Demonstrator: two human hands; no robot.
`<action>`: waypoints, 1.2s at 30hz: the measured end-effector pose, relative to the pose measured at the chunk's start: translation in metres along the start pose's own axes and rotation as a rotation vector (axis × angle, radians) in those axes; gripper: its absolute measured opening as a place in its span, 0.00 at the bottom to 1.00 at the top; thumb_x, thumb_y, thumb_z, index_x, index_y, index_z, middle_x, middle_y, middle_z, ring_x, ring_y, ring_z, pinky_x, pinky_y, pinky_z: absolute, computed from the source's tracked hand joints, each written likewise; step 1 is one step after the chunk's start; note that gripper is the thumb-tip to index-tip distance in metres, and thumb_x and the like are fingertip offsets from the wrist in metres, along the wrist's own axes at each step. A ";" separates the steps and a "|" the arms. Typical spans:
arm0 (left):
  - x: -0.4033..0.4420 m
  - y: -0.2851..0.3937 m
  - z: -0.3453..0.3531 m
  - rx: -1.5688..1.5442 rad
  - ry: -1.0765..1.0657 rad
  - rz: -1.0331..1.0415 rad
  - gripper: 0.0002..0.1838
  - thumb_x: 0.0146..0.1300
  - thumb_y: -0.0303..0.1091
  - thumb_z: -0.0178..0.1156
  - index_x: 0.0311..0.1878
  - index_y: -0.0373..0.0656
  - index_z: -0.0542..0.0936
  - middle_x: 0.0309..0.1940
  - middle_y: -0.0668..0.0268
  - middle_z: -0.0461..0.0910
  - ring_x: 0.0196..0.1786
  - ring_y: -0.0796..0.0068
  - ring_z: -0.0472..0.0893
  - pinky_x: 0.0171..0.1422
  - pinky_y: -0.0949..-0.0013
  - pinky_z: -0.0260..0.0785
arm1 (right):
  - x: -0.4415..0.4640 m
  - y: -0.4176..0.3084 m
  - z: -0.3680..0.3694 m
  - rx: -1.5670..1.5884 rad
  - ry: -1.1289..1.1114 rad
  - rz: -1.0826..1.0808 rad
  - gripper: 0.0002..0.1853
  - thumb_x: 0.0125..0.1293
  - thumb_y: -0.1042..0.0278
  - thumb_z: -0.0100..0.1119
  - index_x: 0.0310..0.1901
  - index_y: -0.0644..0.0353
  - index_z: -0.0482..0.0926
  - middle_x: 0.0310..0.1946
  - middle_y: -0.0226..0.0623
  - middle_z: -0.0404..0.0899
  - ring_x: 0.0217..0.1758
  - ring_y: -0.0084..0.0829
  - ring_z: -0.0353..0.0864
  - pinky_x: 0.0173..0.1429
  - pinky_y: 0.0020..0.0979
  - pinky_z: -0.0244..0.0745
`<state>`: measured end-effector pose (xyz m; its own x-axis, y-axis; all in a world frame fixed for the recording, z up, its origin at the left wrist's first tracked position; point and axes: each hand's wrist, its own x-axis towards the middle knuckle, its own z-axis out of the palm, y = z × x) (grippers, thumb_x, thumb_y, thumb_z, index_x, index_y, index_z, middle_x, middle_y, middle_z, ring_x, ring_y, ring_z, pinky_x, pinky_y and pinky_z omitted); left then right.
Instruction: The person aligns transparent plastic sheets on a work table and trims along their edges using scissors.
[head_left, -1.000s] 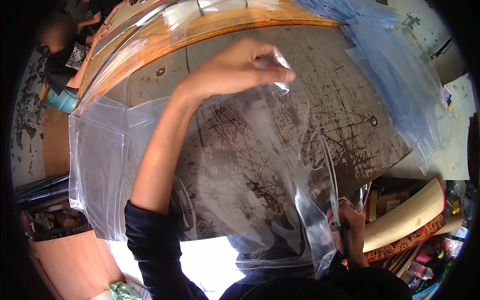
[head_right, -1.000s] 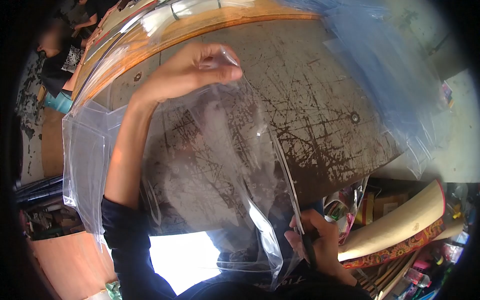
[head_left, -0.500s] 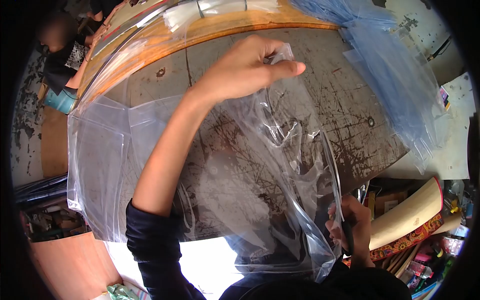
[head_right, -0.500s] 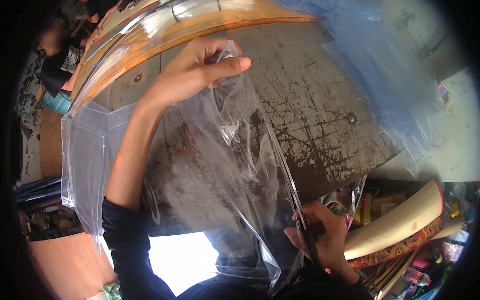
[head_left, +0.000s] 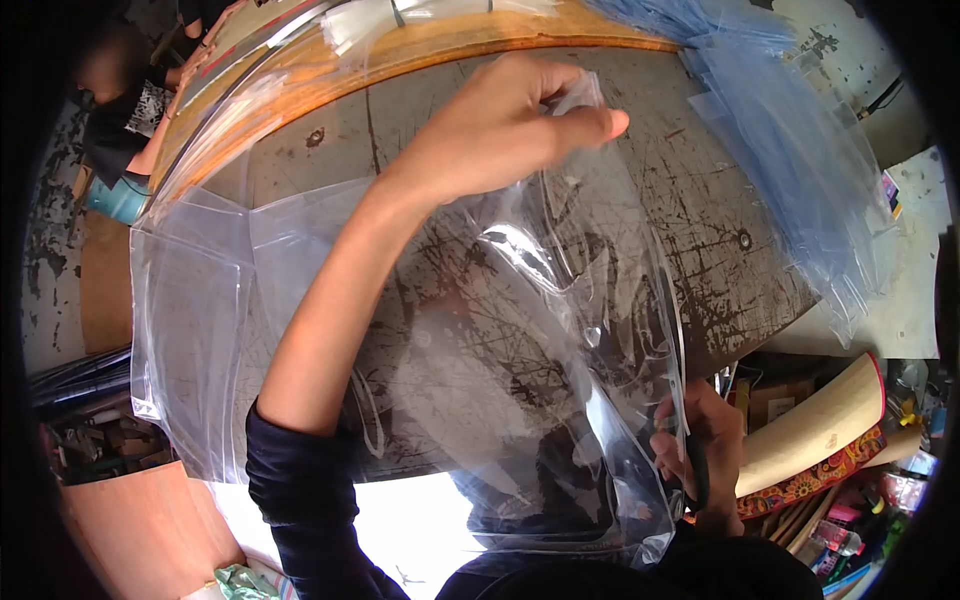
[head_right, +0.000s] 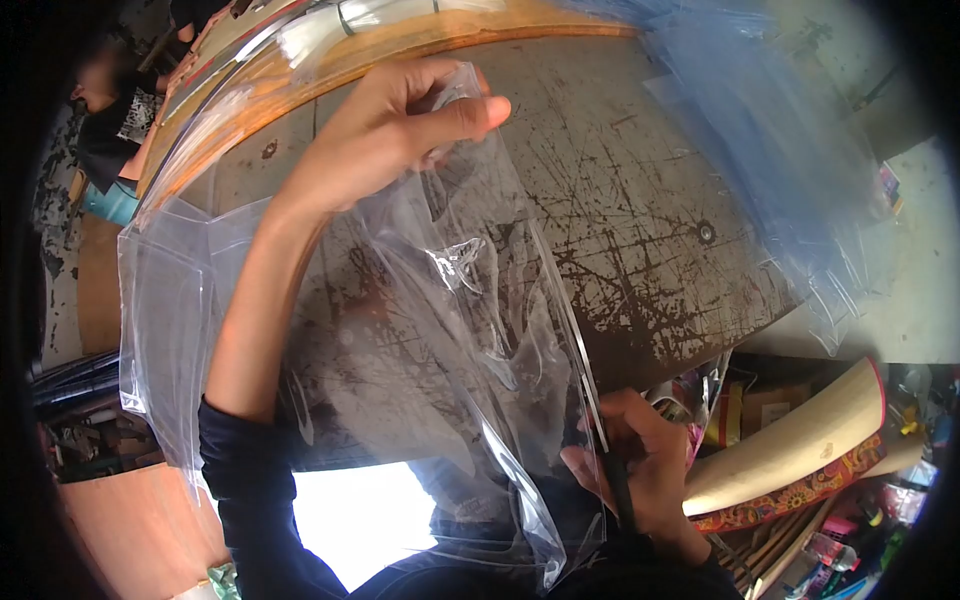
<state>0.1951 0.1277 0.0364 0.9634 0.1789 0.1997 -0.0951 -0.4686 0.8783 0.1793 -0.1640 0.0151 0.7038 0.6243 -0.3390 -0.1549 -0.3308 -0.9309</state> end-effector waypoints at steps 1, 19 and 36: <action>0.000 -0.001 0.000 -0.001 0.000 -0.002 0.16 0.58 0.47 0.61 0.24 0.44 0.74 0.13 0.78 0.62 0.18 0.89 0.61 0.22 0.80 0.51 | 0.000 0.002 0.001 0.012 0.009 0.002 0.14 0.50 0.78 0.64 0.38 0.65 0.70 0.23 0.25 0.70 0.25 0.12 0.66 0.29 0.17 0.59; 0.001 -0.005 0.003 -0.047 0.029 -0.010 0.17 0.58 0.45 0.61 0.22 0.44 0.73 0.13 0.78 0.62 0.16 0.90 0.60 0.20 0.80 0.47 | 0.000 0.006 0.000 -0.115 0.005 -0.054 0.14 0.50 0.72 0.68 0.36 0.63 0.72 0.20 0.21 0.68 0.22 0.11 0.61 0.26 0.17 0.53; 0.000 -0.002 0.001 -0.058 0.029 0.004 0.18 0.57 0.46 0.61 0.20 0.44 0.72 0.12 0.78 0.62 0.16 0.90 0.61 0.21 0.80 0.48 | -0.001 0.014 -0.014 -0.095 -0.071 -0.051 0.15 0.50 0.76 0.65 0.38 0.65 0.71 0.23 0.26 0.70 0.26 0.13 0.67 0.31 0.17 0.61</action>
<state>0.1955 0.1279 0.0342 0.9554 0.2022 0.2152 -0.1143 -0.4188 0.9009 0.1866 -0.1795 0.0042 0.6575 0.6897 -0.3033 -0.0509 -0.3610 -0.9312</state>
